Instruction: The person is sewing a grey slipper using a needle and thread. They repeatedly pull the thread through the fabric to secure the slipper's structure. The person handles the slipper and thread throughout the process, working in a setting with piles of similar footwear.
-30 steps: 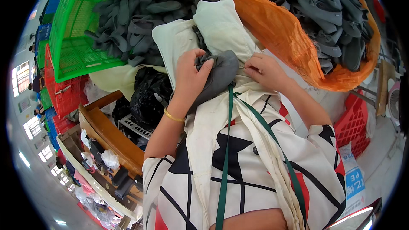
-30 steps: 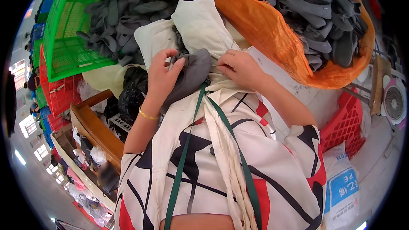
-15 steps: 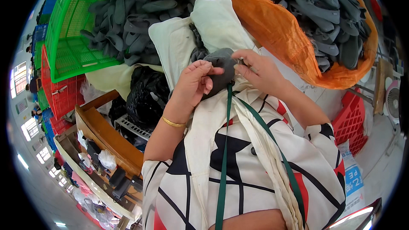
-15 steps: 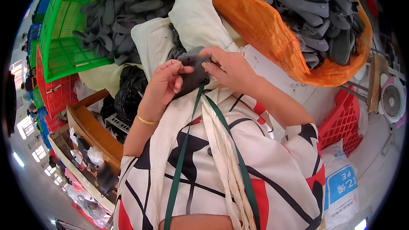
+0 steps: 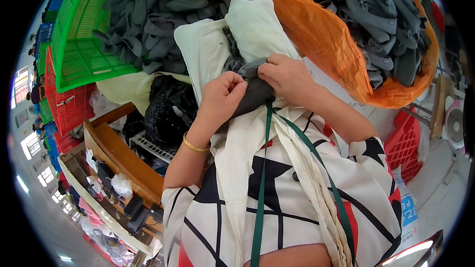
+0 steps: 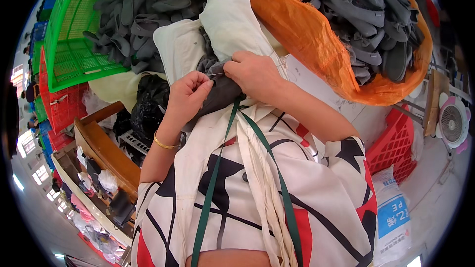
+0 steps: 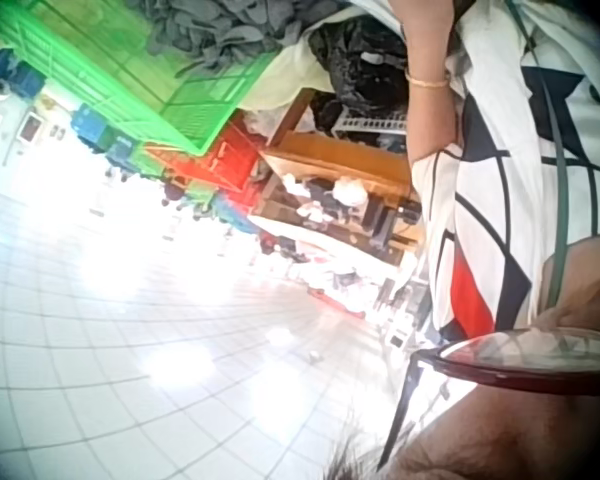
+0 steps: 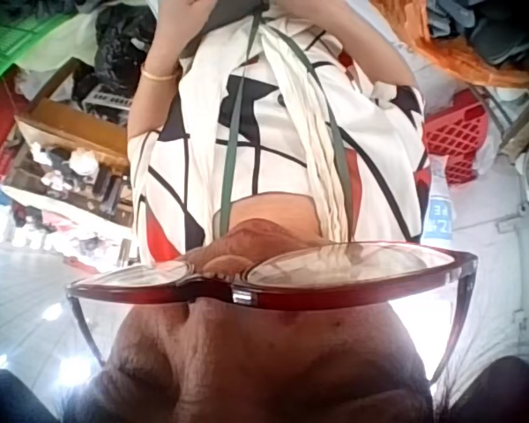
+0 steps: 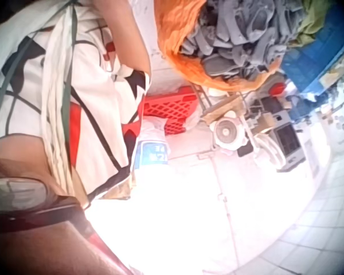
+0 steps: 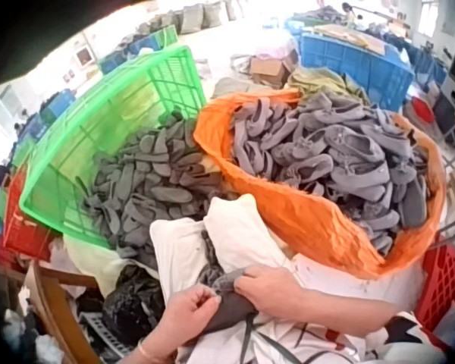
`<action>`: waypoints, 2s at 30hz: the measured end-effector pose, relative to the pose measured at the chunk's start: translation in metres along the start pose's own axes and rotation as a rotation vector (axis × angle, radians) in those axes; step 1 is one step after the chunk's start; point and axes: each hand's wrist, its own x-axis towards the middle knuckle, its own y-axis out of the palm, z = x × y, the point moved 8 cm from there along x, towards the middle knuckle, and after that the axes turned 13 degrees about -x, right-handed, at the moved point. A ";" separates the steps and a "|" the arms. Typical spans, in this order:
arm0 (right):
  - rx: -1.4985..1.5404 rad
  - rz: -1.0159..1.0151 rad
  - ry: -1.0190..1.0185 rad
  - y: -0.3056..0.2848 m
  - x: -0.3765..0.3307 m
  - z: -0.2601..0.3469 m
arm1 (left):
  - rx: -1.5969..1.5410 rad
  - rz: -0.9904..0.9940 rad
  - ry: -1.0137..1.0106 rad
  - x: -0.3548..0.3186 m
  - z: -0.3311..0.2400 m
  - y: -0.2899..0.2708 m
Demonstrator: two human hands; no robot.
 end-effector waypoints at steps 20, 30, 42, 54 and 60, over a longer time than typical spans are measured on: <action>1.276 -0.031 0.723 -0.002 -0.024 -0.058 | 0.405 -0.124 0.517 -0.013 -0.026 0.013; 1.264 -1.537 0.793 -0.202 -0.243 -0.358 | 0.414 -0.129 0.591 -0.002 -0.025 0.017; 0.791 -1.505 0.849 -0.197 -0.251 -0.356 | 0.634 -0.079 0.652 -0.001 -0.034 0.022; 0.308 -1.492 0.673 -0.359 -0.222 -0.316 | 0.935 -0.050 0.922 0.010 -0.044 0.046; -0.136 -1.251 0.692 -0.381 -0.215 -0.315 | 0.633 -0.101 0.594 0.019 -0.028 0.024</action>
